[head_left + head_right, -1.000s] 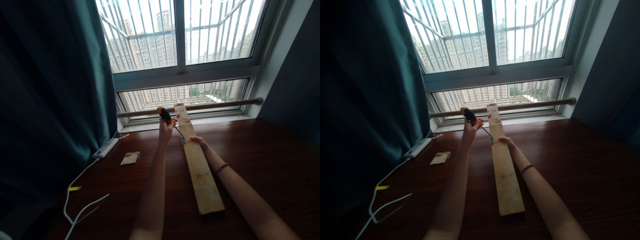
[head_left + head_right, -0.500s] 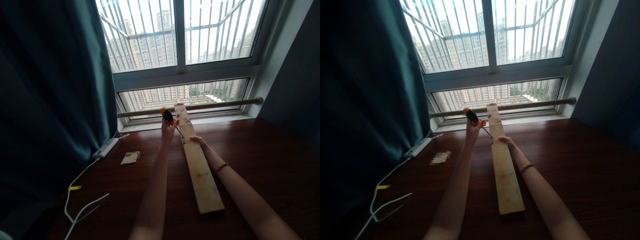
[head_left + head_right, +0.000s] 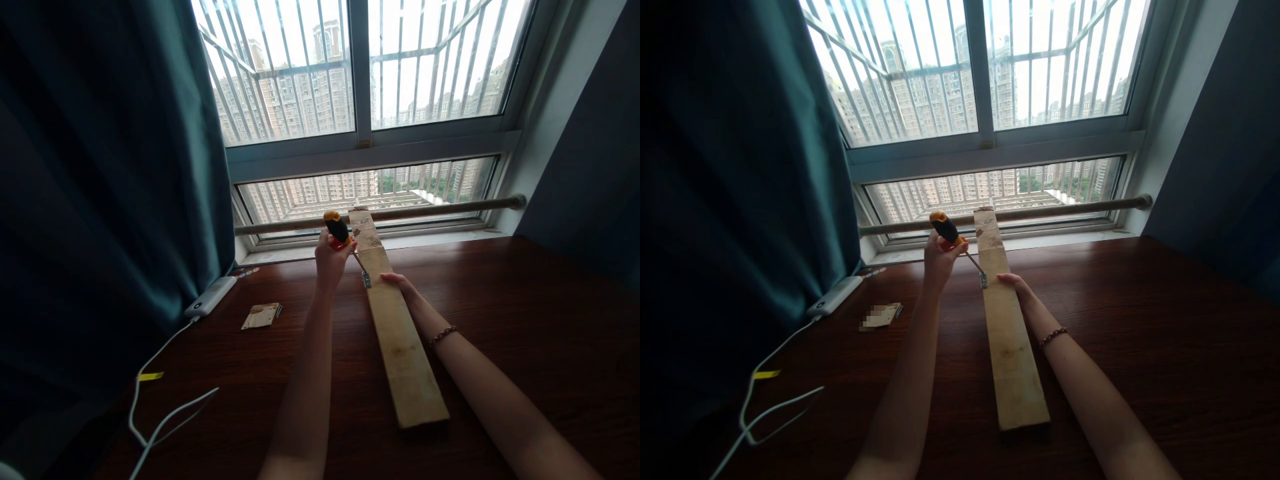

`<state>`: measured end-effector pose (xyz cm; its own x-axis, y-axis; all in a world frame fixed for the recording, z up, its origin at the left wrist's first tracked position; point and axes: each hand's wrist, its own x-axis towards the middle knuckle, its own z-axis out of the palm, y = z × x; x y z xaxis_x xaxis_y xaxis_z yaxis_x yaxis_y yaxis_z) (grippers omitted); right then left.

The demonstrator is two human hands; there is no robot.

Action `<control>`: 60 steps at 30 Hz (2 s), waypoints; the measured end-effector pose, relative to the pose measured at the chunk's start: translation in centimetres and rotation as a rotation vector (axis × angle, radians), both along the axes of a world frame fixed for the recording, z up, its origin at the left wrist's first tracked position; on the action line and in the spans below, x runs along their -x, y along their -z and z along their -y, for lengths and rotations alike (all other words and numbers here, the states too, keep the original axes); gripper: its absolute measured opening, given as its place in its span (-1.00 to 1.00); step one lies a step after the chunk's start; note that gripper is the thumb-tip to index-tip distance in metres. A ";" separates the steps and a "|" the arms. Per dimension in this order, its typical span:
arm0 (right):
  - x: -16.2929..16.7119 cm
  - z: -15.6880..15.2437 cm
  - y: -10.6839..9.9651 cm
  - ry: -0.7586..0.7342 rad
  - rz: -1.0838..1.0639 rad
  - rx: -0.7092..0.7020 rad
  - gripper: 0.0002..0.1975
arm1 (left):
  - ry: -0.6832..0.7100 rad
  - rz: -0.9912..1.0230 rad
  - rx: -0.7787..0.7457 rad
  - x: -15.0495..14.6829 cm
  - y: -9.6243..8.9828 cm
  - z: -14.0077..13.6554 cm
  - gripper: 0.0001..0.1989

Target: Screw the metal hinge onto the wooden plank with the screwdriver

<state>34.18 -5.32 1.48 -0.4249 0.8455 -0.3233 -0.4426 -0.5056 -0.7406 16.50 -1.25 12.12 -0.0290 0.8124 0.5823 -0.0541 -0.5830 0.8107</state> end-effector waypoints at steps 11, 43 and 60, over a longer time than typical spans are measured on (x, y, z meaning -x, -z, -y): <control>0.3 0.6 -0.7 -0.018 -0.017 0.052 -0.52 | 0.032 0.123 0.018 -0.1 0.7 -0.9 -0.72; -0.1 -1.0 0.6 -0.060 -0.074 0.034 -0.54 | 0.161 0.098 -0.014 0.0 -0.7 0.6 -0.68; -0.3 -1.8 1.2 -0.025 -0.068 0.004 -0.59 | 0.039 0.028 -0.039 -0.3 0.0 0.1 -0.62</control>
